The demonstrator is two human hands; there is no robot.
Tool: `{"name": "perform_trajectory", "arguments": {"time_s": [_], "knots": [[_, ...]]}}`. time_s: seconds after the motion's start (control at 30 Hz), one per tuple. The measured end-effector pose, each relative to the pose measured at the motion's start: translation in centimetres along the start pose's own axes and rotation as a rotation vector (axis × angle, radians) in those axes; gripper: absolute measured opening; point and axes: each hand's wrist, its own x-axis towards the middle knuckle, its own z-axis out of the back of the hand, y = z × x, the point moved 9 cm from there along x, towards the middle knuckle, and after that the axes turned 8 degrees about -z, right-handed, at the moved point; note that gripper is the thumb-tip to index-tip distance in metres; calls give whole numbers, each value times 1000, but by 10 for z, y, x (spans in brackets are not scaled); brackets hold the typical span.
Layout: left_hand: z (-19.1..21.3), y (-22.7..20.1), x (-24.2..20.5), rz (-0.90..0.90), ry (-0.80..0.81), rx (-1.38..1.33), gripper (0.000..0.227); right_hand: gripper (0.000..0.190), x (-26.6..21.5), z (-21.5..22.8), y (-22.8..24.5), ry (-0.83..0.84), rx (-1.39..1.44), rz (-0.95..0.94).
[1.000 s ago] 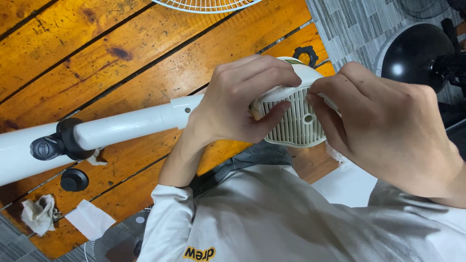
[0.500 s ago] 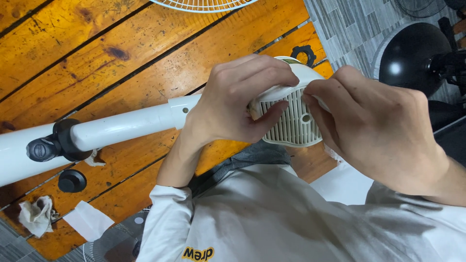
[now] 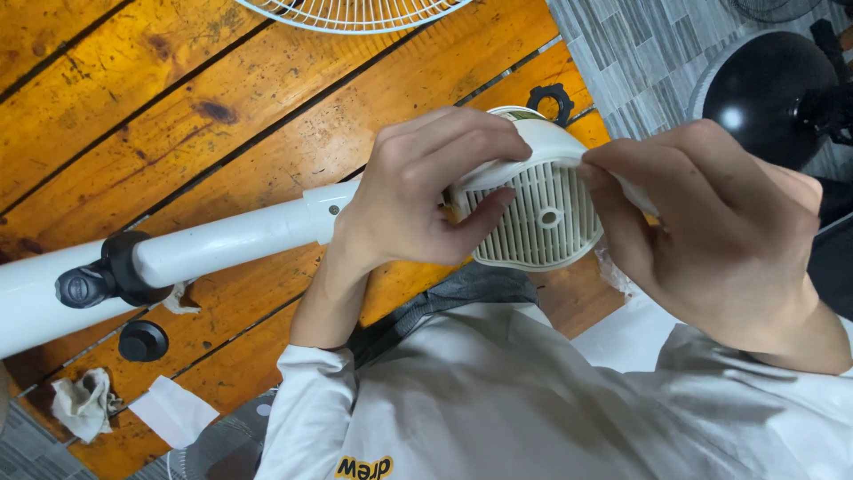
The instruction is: Cleaning the dust from the motor housing vents of an electric fan using a piece of tissue.
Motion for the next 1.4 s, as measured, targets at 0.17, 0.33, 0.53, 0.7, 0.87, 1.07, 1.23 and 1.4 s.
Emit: {"name": "perform_trajectory", "arguments": {"time_s": [0.17,0.33,0.53,0.7,0.87,1.07,1.23,1.4], "knots": [[0,0,0,2,24,8,18,7,1,-6,2,17,17,-35],[-1,0,-1,-6,54,28,16,10,6,-11,11,37,-5,-29],[1,-1,-1,-8,55,59,15,9,7,-19,19,49,-123,69],[1,-2,0,-20,45,58,13,16,7,-24,21,71,-176,83],[1,-1,-1,-17,49,48,14,17,7,-21,22,22,-222,102],[0,-1,-1,-21,47,36,13,21,8,-27,23,89,-231,92],[1,-1,-1,-18,44,38,14,24,7,-29,22,88,-235,114],[1,0,-2,-18,53,62,15,9,9,-19,14,-39,-23,81]]}}
